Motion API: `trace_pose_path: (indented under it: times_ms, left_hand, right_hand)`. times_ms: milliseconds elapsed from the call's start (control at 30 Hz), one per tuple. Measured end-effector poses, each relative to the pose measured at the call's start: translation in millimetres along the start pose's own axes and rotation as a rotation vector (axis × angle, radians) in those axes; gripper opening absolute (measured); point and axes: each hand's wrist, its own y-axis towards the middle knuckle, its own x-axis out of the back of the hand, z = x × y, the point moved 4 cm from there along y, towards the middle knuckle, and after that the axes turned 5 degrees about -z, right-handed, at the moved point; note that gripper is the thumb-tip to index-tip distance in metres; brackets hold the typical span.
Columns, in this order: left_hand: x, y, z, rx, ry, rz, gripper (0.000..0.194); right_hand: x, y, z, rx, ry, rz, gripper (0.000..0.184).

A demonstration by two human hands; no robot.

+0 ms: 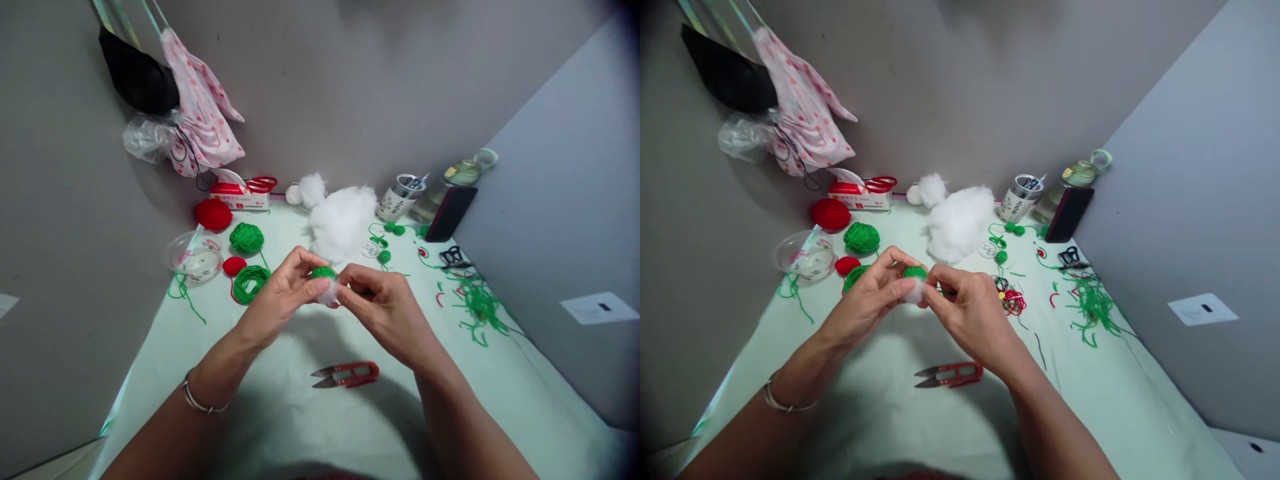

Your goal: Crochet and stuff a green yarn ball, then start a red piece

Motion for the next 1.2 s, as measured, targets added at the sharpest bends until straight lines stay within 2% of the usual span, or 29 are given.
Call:
trace_pose_path:
  times_ms: [100, 267, 400, 467, 567, 667, 733, 800, 900, 1067, 1133, 1200]
  left_hand:
    - [-2.0, -2, -3, -0.048, 0.078, 0.033, 0.016]
    - [-1.9, -3, 0, -0.229, 0.222, -0.201, 0.014]
    - [1.2, -1, 9, -0.244, 0.227, -0.324, 0.014]
    - [2.2, 0, 12, -0.18, 0.177, -0.304, 0.013]
    - [1.3, 0, 12, -0.079, 0.094, -0.203, 0.01]
    - [1.0, -1, 6, -0.059, 0.066, -0.118, 0.014]
    - [1.4, -1, 3, -0.059, 0.064, -0.067, 0.016]
    - [2.3, 0, 1, -0.062, 0.078, -0.038, 0.016]
    - [4.3, 1, 2, -0.129, 0.133, -0.101, 0.015]
    - [6.6, 2, 9, -0.242, 0.205, -0.329, 0.015]
    - [6.4, 1, 10, -0.216, 0.157, -0.351, 0.013]
    - [5.8, 1, 9, -0.174, 0.084, -0.328, 0.011]
  right_hand:
    - [4, -2, 3, 0.001, -0.012, -0.001, 0.023]
    - [-4, -8, 9, 0.059, -0.047, 0.074, 0.024]
    - [-14, -4, 4, 0.076, -0.083, -0.003, 0.023]
    - [-17, -1, -1, 0.056, -0.084, -0.029, 0.024]
    - [-17, 1, -4, 0.06, -0.081, -0.077, 0.026]
    - [-10, -1, -1, 0.102, -0.104, -0.147, 0.029]
    - [-6, -3, 2, 0.105, -0.09, -0.119, 0.027]
    - [-4, -5, 4, 0.091, -0.059, -0.038, 0.023]
    - [-9, -11, 9, 0.093, -0.049, 0.054, 0.018]
    - [-26, -16, 9, 0.117, -0.03, -0.005, 0.014]
    - [-26, -13, 7, 0.138, -0.034, -0.024, 0.016]
    - [-19, -10, 9, 0.218, -0.065, -0.085, 0.017]
